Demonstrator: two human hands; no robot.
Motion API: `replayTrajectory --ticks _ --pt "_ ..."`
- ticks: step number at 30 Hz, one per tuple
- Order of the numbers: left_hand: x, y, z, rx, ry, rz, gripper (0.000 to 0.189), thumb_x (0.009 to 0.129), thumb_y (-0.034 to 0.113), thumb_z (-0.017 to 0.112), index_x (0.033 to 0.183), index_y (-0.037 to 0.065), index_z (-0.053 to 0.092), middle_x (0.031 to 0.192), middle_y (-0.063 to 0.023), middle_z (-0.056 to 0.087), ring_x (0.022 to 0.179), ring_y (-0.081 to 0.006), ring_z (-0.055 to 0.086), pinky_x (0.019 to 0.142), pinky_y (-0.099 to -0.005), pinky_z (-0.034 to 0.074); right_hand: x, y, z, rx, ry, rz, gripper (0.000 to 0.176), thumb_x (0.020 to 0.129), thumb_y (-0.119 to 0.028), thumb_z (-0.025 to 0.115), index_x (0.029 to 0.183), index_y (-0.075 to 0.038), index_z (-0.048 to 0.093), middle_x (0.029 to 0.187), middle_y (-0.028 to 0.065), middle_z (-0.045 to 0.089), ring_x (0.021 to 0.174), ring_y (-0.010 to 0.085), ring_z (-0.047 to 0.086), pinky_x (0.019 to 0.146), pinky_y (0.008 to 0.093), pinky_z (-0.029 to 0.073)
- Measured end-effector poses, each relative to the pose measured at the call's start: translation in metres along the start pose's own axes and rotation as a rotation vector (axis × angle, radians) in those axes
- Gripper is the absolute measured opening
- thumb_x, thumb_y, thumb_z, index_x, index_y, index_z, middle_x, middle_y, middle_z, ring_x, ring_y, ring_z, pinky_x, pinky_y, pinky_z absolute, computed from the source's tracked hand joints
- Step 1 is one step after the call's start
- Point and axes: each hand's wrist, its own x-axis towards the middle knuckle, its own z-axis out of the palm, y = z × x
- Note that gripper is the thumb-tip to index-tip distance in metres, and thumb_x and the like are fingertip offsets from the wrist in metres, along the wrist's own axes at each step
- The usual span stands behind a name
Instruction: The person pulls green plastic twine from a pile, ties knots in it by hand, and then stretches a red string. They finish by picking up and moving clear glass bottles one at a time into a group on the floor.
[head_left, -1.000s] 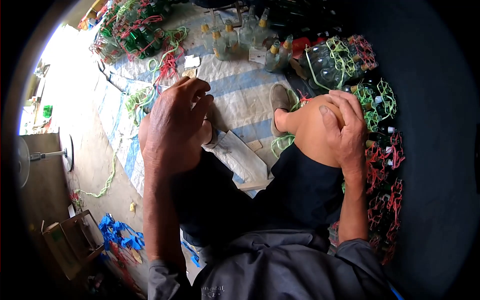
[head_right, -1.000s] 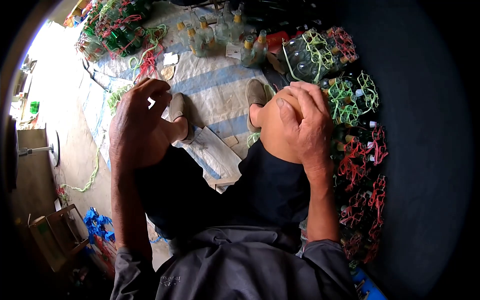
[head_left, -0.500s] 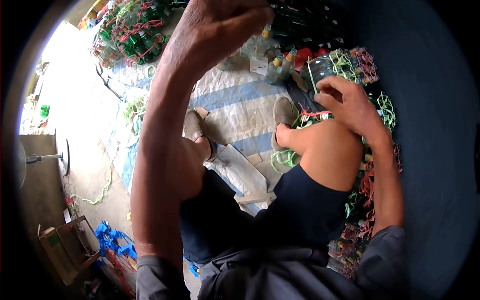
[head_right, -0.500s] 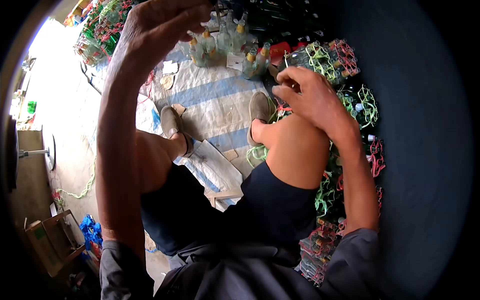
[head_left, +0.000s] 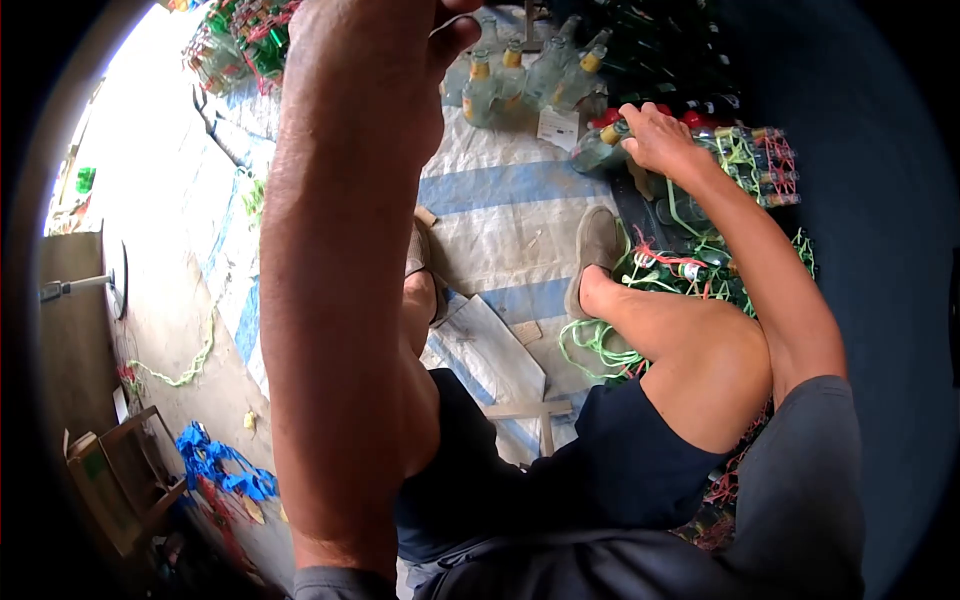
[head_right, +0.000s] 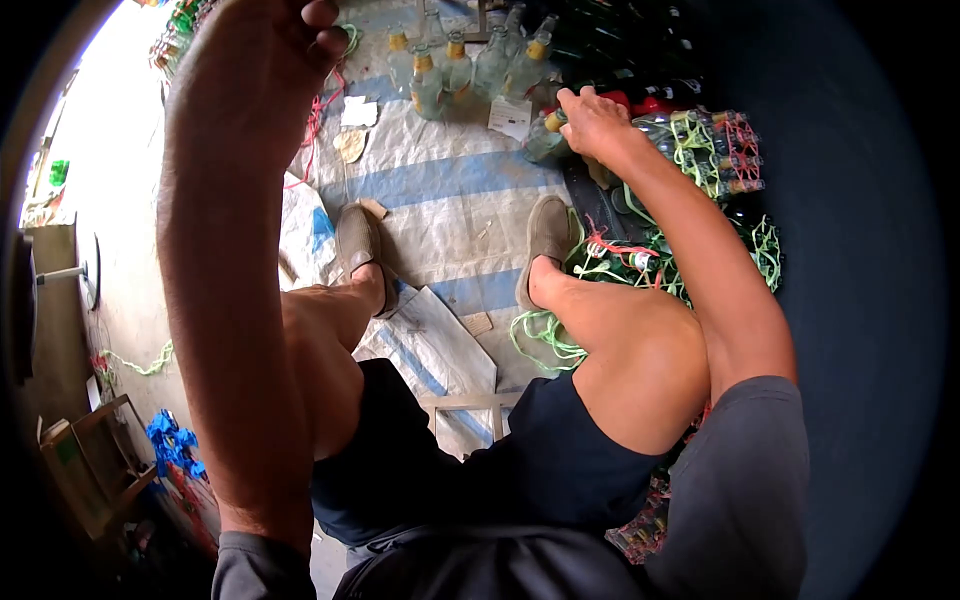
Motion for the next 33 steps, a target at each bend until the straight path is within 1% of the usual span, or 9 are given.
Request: replayTrajectory --ticks 5,9,10,15,22,26,27,31,33 --pt "-0.02 -0.004 -0.026 0.041 0.004 0.068 0.006 0.097 0.015 0.068 0.096 0.01 0.065 0.081 0.0011 0.064 0.068 -0.0075 0.057 0.063 -0.0253 0.048 0.026 0.007 0.041 -0.016 0.016 -0.056 0.036 0.092 -0.021 0.07 0.121 -0.009 0.051 0.12 0.0215 0.06 0.114 0.047 0.061 0.093 0.0561 0.051" --pt "-0.05 -0.025 -0.053 0.136 0.001 0.063 0.006 0.097 0.015 0.068 0.096 0.01 0.065 0.081 0.001 0.064 0.068 -0.0075 0.057 0.063 -0.0252 0.048 0.035 0.012 0.054 0.007 0.092 -0.063 0.036 0.093 -0.02 0.07 0.121 -0.009 0.051 0.116 0.0224 0.059 0.111 0.048 0.061 0.091 0.0566 0.05" --pt "-0.059 -0.032 -0.062 0.164 0.008 0.056 0.006 0.097 0.015 0.068 0.096 0.01 0.065 0.081 0.001 0.064 0.068 -0.0075 0.057 0.063 -0.0252 0.048 0.038 0.015 0.057 0.014 0.119 -0.087 0.031 0.093 -0.024 0.068 0.118 -0.009 0.057 0.119 0.0235 0.063 0.109 0.0486 0.064 0.09 0.0588 0.053" --pt "-0.088 -0.06 -0.094 0.264 0.03 0.022 0.006 0.097 0.015 0.068 0.096 0.01 0.066 0.081 0.0009 0.064 0.068 -0.0076 0.057 0.063 -0.0252 0.048 0.038 0.011 0.071 0.161 0.109 -0.164 0.028 0.093 -0.027 0.068 0.11 -0.005 0.062 0.111 0.0235 0.068 0.11 0.0481 0.064 0.09 0.0588 0.052" --pt "-0.104 -0.074 -0.11 0.335 0.044 0.004 0.007 0.097 0.015 0.068 0.096 0.009 0.066 0.081 0.0007 0.064 0.068 -0.0077 0.057 0.063 -0.0251 0.048 0.03 -0.035 0.057 0.12 0.15 -0.211 0.028 0.092 -0.025 0.068 0.107 -0.001 0.065 0.11 0.0245 0.068 0.104 0.0499 0.066 0.087 0.0579 0.054" --pt "-0.107 -0.076 -0.118 0.367 0.049 0.007 0.007 0.097 0.015 0.068 0.096 0.009 0.066 0.081 0.0006 0.064 0.068 -0.0077 0.057 0.063 -0.0251 0.048 0.032 -0.068 0.051 0.187 0.128 -0.297 0.029 0.088 -0.025 0.068 0.102 0.0 0.068 0.103 0.0264 0.07 0.099 0.0502 0.068 0.085 0.0571 0.055" --pt "-0.107 -0.077 -0.12 0.378 0.054 0.005 0.007 0.097 0.015 0.068 0.096 0.009 0.066 0.081 0.0006 0.064 0.068 -0.0077 0.057 0.063 -0.0251 0.048 0.031 -0.076 0.049 0.182 0.119 -0.309 0.027 0.091 -0.027 0.063 0.101 -0.002 0.065 0.104 0.0228 0.069 0.101 0.0459 0.066 0.085 0.0545 0.052" --pt "-0.11 -0.075 -0.131 0.406 0.072 0.005 0.007 0.096 0.015 0.068 0.096 0.009 0.066 0.081 0.0005 0.064 0.068 -0.0078 0.057 0.063 -0.0251 0.048 0.03 -0.113 0.043 0.255 0.171 -0.436 0.029 0.092 -0.03 0.065 0.098 -0.002 0.063 0.101 0.0215 0.069 0.101 0.045 0.066 0.085 0.0539 0.052" --pt "-0.113 -0.077 -0.138 0.429 0.078 0.001 0.007 0.096 0.015 0.068 0.096 0.008 0.066 0.081 0.0005 0.064 0.068 -0.0078 0.057 0.063 -0.0251 0.048 0.031 -0.132 0.04 0.27 0.159 -0.453 0.029 0.092 -0.03 0.066 0.098 -0.002 0.063 0.101 0.0213 0.069 0.101 0.045 0.066 0.085 0.0538 0.052"
